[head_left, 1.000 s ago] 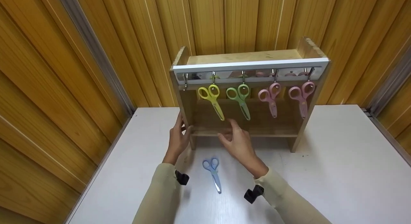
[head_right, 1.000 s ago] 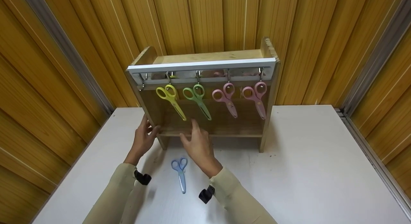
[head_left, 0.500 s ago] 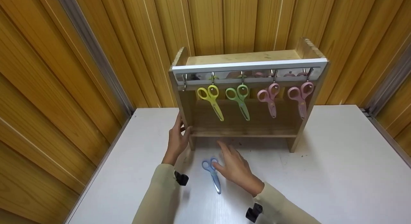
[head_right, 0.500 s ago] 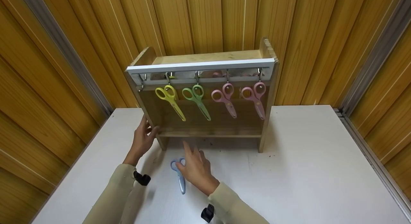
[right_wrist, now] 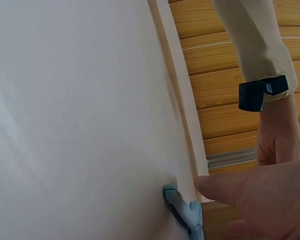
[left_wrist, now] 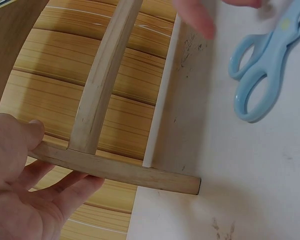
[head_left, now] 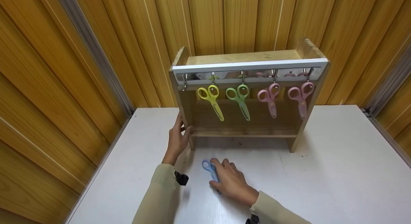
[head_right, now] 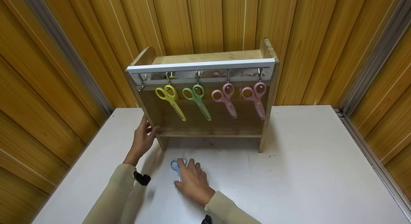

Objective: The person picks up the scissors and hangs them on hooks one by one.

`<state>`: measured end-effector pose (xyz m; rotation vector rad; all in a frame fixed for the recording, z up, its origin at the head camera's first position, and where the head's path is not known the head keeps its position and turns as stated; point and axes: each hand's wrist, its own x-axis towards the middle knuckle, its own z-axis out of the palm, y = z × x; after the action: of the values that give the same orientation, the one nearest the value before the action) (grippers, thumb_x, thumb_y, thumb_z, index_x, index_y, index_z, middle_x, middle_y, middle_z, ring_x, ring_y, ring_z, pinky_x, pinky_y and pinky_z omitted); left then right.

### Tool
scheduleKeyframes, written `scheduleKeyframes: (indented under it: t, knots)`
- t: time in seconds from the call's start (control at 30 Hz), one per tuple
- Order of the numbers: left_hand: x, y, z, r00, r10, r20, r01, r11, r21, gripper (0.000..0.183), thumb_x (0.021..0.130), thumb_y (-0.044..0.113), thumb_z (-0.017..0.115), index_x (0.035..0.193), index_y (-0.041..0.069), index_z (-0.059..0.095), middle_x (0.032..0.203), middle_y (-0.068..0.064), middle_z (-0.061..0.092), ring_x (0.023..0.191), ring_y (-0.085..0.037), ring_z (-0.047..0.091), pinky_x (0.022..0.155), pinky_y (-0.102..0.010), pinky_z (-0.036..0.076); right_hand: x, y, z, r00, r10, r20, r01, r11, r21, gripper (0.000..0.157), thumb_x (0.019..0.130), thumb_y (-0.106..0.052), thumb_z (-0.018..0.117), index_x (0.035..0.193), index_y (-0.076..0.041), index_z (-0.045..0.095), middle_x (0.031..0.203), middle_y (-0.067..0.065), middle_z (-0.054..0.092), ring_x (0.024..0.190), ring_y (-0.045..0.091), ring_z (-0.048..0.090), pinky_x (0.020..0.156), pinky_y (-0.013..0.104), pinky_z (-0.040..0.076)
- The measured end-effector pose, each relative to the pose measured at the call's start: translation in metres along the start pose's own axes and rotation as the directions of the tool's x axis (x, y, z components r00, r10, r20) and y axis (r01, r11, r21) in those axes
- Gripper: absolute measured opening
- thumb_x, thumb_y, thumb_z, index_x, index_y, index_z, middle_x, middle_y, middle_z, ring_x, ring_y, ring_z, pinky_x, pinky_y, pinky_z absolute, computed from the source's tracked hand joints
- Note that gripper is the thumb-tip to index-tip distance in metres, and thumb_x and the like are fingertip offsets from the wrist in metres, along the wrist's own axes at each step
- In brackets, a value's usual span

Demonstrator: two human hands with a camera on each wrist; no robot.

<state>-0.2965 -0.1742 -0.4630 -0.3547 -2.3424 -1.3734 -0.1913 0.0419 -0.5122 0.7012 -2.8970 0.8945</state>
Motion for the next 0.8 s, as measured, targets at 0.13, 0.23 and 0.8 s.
scheduleKeyframes:
  t: [0.13,0.23,0.8]
  knots:
    - [-0.0007,-0.0002,0.0004,0.999,0.036,-0.013,-0.036,0.999,0.011,0.073,0.102,0.001,0.059,0.164,0.012,0.023,0.153,-0.020,0.049,0.127,-0.039,0.061,0.099,-0.048,0.057,-0.0036,-0.0012,0.0032,1.000,-0.015,0.014,0.015,1.000,-0.016,0.070,0.082,-0.033,0.085,0.142,-0.014,0.055,0.100,0.010,0.056,0.081,0.021,0.049,0.054,0.034,0.043]
    - [-0.0006,0.0003,0.0003,0.999,0.042,-0.020,-0.042,0.999,0.006,0.072,0.102,0.000,0.060,0.164,0.011,0.024,0.153,-0.020,0.050,0.128,-0.038,0.060,0.099,-0.048,0.057,-0.0055,-0.0024,0.0039,1.000,-0.028,0.012,0.029,0.999,-0.045,0.068,0.081,-0.033,0.086,0.139,-0.013,0.057,0.097,0.010,0.056,0.079,0.020,0.048,0.053,0.034,0.043]
    - [0.0002,-0.0004,0.0008,0.998,0.051,-0.023,-0.051,0.999,-0.007,0.072,0.102,-0.001,0.059,0.164,0.010,0.025,0.152,-0.021,0.050,0.128,-0.039,0.059,0.099,-0.050,0.057,-0.0080,-0.0033,0.0070,0.998,-0.059,0.004,0.059,0.991,-0.121,0.049,0.084,-0.025,0.082,0.127,-0.008,0.067,0.086,0.006,0.060,0.072,0.021,0.054,0.053,0.035,0.047]
